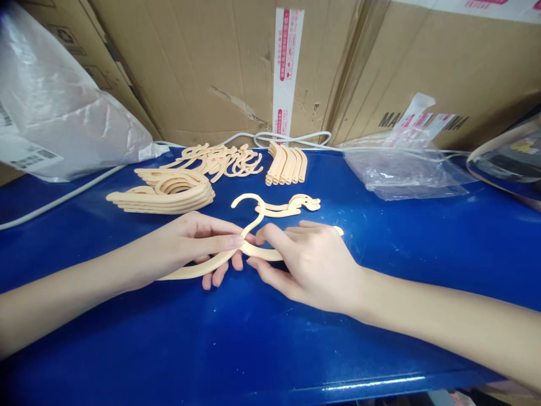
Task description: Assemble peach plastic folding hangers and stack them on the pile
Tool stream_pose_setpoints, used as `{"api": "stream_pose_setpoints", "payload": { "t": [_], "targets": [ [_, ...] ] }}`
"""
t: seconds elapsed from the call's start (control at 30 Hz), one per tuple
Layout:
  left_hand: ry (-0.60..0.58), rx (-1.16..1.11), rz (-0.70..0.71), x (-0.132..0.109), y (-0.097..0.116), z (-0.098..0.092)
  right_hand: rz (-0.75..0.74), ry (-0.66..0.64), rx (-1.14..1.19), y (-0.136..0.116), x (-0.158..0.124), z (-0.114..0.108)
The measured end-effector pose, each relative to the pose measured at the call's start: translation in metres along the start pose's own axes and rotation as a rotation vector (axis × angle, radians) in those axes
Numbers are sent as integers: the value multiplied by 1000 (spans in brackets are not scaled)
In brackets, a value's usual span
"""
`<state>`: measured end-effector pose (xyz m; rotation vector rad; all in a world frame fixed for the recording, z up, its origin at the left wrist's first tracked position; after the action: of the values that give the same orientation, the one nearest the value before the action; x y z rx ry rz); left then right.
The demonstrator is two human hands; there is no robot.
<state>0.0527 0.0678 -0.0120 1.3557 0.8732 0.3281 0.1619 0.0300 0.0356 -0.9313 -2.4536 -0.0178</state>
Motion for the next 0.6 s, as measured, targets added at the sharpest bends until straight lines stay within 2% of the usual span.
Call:
{"api": "stream_pose_setpoints", "payload": {
  "t": [0.27,0.6],
  "targets": [
    [-19,12,13,0,0,2,-9,45,63,0,2,-6],
    [-26,80,9,-1,1,3,-18,99,-126,0,3,-11]
  ]
}}
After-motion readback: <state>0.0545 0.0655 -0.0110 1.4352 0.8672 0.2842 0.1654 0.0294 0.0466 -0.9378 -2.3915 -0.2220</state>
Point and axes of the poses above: each hand's wrist, its own x-axis towards the middle knuckle, its own z-axis out of the palm, y = z × x, the point moved 8 cm from there along x, towards the middle knuckle, and after that the axes turned 4 degrees about x, right-handed, at the moved point
